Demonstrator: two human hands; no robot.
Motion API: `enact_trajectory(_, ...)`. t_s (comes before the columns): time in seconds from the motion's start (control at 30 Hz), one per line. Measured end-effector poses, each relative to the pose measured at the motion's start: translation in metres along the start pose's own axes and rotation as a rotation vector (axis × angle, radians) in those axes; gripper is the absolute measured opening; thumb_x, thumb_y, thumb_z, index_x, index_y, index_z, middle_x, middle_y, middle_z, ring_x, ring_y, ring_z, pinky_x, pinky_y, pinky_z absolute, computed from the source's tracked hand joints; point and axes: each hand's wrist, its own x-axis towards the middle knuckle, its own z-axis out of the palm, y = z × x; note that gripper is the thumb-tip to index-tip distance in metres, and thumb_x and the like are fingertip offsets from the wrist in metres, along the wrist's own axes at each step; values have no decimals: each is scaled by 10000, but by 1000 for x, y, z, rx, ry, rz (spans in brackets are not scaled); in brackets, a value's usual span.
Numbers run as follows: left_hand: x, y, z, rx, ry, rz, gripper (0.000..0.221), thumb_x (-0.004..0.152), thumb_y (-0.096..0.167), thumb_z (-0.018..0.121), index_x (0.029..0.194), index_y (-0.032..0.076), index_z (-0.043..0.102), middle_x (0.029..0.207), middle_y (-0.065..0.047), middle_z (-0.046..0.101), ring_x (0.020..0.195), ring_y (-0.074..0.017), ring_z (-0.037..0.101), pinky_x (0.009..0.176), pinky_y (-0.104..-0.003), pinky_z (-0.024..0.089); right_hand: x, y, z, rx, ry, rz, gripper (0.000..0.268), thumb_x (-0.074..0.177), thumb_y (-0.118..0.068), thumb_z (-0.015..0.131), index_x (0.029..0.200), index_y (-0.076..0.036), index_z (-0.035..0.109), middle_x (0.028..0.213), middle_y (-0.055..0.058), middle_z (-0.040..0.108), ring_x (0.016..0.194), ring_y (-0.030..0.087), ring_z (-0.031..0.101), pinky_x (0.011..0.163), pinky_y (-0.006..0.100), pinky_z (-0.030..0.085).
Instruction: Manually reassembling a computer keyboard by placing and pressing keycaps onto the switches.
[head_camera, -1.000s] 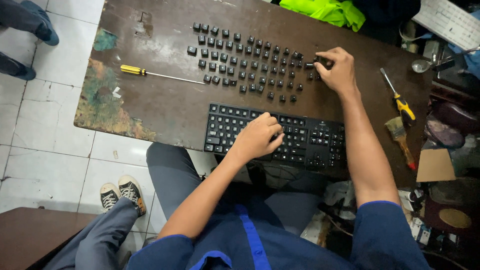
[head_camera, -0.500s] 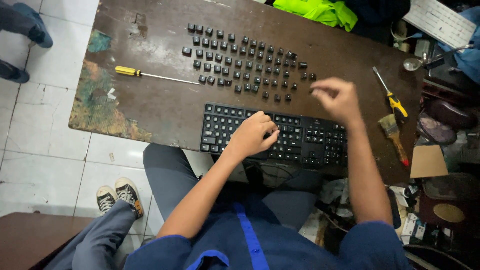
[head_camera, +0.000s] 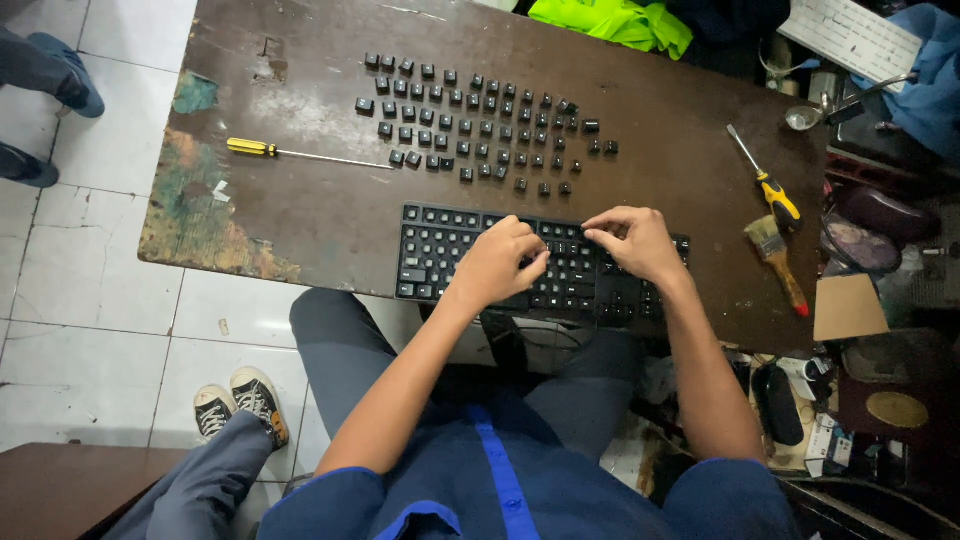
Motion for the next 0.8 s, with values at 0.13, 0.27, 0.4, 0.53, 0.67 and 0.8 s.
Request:
enact_trajectory(0.13,0,3,-3,-14,-6,-13,186,965,202,724,891,44,787,774,-98,675,813,-241,656,808,-356,576,1,24,5,-57,59,-81,151,867,-144,867,1016,-165,866,919,114,776,678,196,653,614,316,513)
enact_trajectory(0.27,-1,1,-2,-21,-7,-4,186,974,204,721,892,51,786,773,-94,670,802,-237,648,809,-354,572,-2,30,11,-63,113,-89,140,881,-165,872,1020,-181,873,888,92,755,662,170,636,606,289,507)
enact_trajectory(0.4,0,1,-1,-13,-5,13,199,985,212,718,898,47,786,772,-99,666,800,-247,647,807,-366,574,-6,24,17,-210,172,-230,105,923,-99,865,1026,-118,878,950,141,780,763,290,733,670,329,586)
enact_trajectory(0.53,1,2,-3,3,9,36,191,986,210,720,887,59,781,758,-79,650,786,-233,634,809,-345,571,-12,35,21,-332,210,-377,120,975,-152,829,1076,-98,863,1028,120,751,892,290,721,776,363,594)
enact_trajectory(0.67,1,4,-4,36,-5,27,197,982,201,725,875,47,784,755,-84,655,788,-228,641,799,-342,570,-16,35,20,-359,173,-426,151,992,-143,797,1119,-71,836,1085,126,734,960,300,711,837,395,595)
enact_trajectory(0.8,1,4,-3,64,-6,21,184,964,220,747,880,62,788,760,-80,667,806,-228,653,793,-343,573,-19,26,15,-383,131,-414,190,990,-145,793,1154,-52,822,1109,135,728,958,306,702,842,415,589)
